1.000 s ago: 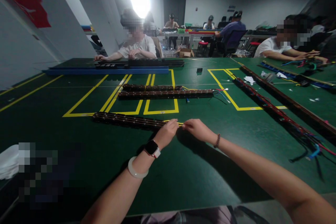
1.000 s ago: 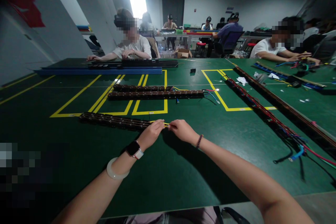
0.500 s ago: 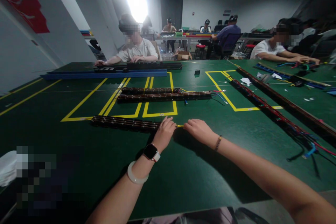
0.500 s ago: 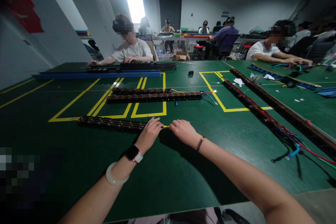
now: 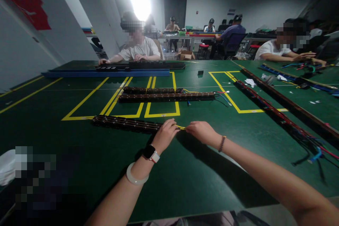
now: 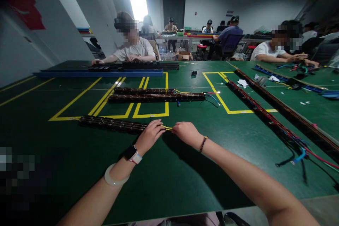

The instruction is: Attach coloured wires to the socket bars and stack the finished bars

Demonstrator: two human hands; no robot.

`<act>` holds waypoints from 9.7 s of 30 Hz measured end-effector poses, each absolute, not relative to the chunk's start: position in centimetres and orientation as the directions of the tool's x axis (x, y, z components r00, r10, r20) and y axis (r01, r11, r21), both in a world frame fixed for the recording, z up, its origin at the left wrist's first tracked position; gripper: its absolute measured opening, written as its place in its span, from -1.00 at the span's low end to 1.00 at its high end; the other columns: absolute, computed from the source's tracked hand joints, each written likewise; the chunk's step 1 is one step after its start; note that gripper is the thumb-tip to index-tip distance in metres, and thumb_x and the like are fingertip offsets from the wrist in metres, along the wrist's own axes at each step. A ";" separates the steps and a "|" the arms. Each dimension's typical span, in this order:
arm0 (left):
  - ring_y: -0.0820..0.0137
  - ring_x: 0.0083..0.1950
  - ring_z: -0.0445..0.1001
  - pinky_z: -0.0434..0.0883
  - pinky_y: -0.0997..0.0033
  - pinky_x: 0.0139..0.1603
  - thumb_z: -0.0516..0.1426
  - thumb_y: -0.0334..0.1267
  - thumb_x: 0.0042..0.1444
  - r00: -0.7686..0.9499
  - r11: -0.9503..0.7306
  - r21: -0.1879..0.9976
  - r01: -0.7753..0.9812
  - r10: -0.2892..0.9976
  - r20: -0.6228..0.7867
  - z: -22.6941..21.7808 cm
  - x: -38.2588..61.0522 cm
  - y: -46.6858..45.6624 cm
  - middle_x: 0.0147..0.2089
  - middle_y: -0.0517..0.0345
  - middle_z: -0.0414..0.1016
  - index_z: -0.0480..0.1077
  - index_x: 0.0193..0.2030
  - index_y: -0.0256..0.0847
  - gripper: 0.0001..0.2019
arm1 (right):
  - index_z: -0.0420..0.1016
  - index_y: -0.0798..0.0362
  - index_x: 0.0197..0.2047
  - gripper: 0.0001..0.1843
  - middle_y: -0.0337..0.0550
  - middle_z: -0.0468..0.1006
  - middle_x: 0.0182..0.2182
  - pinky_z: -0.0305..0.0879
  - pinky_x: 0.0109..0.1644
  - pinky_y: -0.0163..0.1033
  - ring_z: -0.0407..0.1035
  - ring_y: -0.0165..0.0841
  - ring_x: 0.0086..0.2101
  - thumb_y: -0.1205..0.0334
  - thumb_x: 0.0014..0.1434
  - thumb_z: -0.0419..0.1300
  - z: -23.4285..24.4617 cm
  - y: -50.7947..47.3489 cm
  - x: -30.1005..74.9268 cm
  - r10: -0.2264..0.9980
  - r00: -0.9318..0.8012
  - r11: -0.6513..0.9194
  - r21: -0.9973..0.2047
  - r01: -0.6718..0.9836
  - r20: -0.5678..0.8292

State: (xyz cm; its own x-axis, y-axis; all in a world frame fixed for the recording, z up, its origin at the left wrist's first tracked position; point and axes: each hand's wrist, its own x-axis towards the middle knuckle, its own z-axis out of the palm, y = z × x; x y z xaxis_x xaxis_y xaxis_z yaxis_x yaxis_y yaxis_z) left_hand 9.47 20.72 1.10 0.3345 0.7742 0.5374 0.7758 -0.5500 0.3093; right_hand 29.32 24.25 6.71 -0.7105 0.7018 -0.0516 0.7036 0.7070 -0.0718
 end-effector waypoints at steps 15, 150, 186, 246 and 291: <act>0.21 0.15 0.34 0.33 -0.06 0.17 0.07 -0.35 0.18 0.279 -0.566 0.385 0.729 0.759 0.588 0.8 9.1 20.9 -0.09 0.01 0.48 0.49 -0.20 -0.23 -0.84 | 0.52 0.06 -0.18 -0.79 -0.12 0.51 -0.29 0.20 -0.28 -0.36 0.43 -0.37 -0.29 0.22 0.27 0.07 6.1 24.4 29.4 0.705 -0.709 0.695 -0.195 0.692 -0.003; 0.17 0.17 0.30 0.16 -0.11 0.27 0.14 -0.44 0.01 0.275 -0.506 0.397 0.766 0.816 0.509 1.1 8.3 19.8 -0.03 -0.02 0.39 0.25 -0.07 -0.21 -0.69 | 0.48 0.03 -0.13 -0.79 -0.13 0.50 -0.25 0.14 -0.24 -0.35 0.38 -0.40 -0.27 0.24 0.27 0.05 4.5 22.5 25.2 0.752 -0.643 0.658 -0.225 0.719 0.144; 0.21 0.00 0.50 0.31 0.09 0.18 0.01 -0.20 0.24 0.383 0.572 0.705 -0.419 0.815 -0.434 4.1 13.3 17.1 0.00 -0.31 0.46 0.26 0.01 -0.39 -0.69 | 0.51 0.20 -0.25 -0.72 -0.20 0.49 -0.43 0.10 -0.45 -0.40 0.25 -0.50 -0.49 0.14 0.07 0.21 4.7 28.8 29.2 0.570 -0.782 0.478 -0.672 0.566 -0.254; 0.53 -0.54 0.32 0.47 0.38 -0.41 0.00 -0.27 0.23 0.096 0.423 0.852 -0.309 0.905 -0.414 2.9 13.9 16.9 -0.53 0.28 0.27 0.28 -0.14 -0.29 -0.85 | 0.28 0.06 0.15 -0.59 0.00 0.41 -0.03 0.18 0.05 -0.12 0.27 -0.26 -0.06 0.21 0.24 0.09 1.4 28.6 29.4 0.536 -0.734 0.827 -0.087 0.555 0.416; 0.34 -0.53 0.36 0.15 0.44 -0.44 -0.07 0.07 0.20 0.102 -0.104 0.414 0.904 0.994 0.027 4.0 10.8 17.2 -0.55 0.12 0.35 0.32 -0.47 -0.19 -0.59 | 0.42 0.05 0.02 -0.72 -0.02 0.45 -0.12 0.24 -0.01 -0.14 0.31 -0.28 -0.10 0.28 0.25 0.06 0.5 26.5 31.0 0.630 -0.656 0.775 -0.283 0.566 0.414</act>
State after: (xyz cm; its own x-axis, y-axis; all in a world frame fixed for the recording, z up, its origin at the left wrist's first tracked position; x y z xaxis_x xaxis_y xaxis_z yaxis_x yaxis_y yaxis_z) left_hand 10.80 17.24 4.05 0.1021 0.9944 0.0273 0.9042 -0.1042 0.4142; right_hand 31.01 26.53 0.51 -0.6563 0.6304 0.4145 0.5657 0.7747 -0.2826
